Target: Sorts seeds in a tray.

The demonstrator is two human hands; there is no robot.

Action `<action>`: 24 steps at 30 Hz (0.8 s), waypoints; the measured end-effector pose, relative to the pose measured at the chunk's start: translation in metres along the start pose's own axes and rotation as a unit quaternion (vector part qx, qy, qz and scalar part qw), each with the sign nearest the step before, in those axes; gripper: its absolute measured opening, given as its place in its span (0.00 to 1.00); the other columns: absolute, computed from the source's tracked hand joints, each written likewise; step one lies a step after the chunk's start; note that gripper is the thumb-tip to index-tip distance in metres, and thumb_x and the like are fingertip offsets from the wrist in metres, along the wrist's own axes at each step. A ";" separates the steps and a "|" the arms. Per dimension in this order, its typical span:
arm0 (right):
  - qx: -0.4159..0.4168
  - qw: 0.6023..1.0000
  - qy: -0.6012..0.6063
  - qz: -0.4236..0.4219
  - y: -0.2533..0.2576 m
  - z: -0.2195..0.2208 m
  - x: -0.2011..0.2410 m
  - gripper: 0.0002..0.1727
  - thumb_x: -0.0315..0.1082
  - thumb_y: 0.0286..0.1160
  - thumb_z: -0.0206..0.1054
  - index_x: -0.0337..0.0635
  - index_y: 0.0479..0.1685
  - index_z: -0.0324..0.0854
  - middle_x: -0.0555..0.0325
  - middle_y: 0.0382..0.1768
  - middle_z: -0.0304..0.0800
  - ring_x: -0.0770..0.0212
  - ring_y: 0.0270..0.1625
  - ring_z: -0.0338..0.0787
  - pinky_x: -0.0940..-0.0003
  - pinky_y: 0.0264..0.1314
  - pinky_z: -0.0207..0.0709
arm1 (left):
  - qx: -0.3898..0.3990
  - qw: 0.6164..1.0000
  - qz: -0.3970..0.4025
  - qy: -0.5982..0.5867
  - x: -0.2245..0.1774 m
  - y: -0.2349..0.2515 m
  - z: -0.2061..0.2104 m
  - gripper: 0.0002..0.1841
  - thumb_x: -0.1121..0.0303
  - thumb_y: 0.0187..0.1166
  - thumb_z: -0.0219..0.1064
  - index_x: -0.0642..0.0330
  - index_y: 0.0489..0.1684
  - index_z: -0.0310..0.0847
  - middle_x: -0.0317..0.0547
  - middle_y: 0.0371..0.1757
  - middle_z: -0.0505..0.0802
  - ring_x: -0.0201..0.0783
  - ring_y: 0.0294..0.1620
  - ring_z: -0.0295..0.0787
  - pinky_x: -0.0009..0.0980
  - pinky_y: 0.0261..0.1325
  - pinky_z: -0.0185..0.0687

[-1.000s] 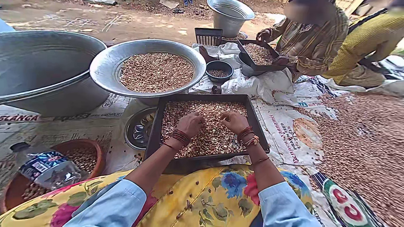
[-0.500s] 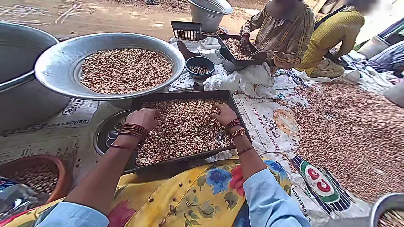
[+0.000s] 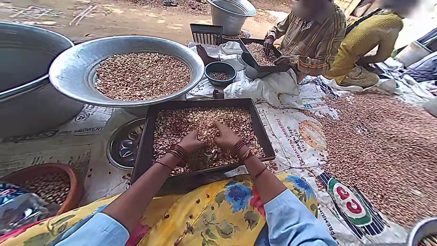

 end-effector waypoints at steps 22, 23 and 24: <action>-0.105 0.951 -0.238 0.166 0.007 -0.065 -0.055 0.15 0.37 0.78 0.70 0.48 0.60 0.90 0.42 0.60 0.92 0.38 0.66 0.88 0.31 0.66 0.74 | -0.194 0.968 0.158 -0.025 -0.031 -0.033 -0.077 0.18 0.80 0.83 0.61 0.53 0.67 0.83 0.48 0.61 0.91 0.43 0.45 0.93 0.47 0.48 0.90; -0.099 0.950 -0.243 0.171 0.008 -0.064 -0.055 0.15 0.37 0.78 0.69 0.47 0.59 0.90 0.42 0.61 0.92 0.38 0.67 0.87 0.32 0.66 0.74 | -0.201 0.967 0.156 0.004 -0.031 -0.033 -0.073 0.17 0.79 0.83 0.63 0.54 0.65 0.84 0.49 0.63 0.91 0.46 0.49 0.93 0.51 0.54 0.88; -0.092 0.948 -0.247 0.176 0.009 -0.063 -0.055 0.15 0.37 0.78 0.69 0.47 0.60 0.90 0.42 0.61 0.91 0.38 0.68 0.87 0.33 0.67 0.73 | -0.203 0.966 0.157 0.037 -0.031 -0.032 -0.068 0.15 0.77 0.82 0.65 0.54 0.63 0.86 0.51 0.63 0.91 0.49 0.52 0.92 0.54 0.58 0.86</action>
Point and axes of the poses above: each hand's wrist, its own y-axis towards the middle knuckle, its own z-axis out of the palm, x = y × z, the point moved 1 cm from there along y, towards the middle knuckle
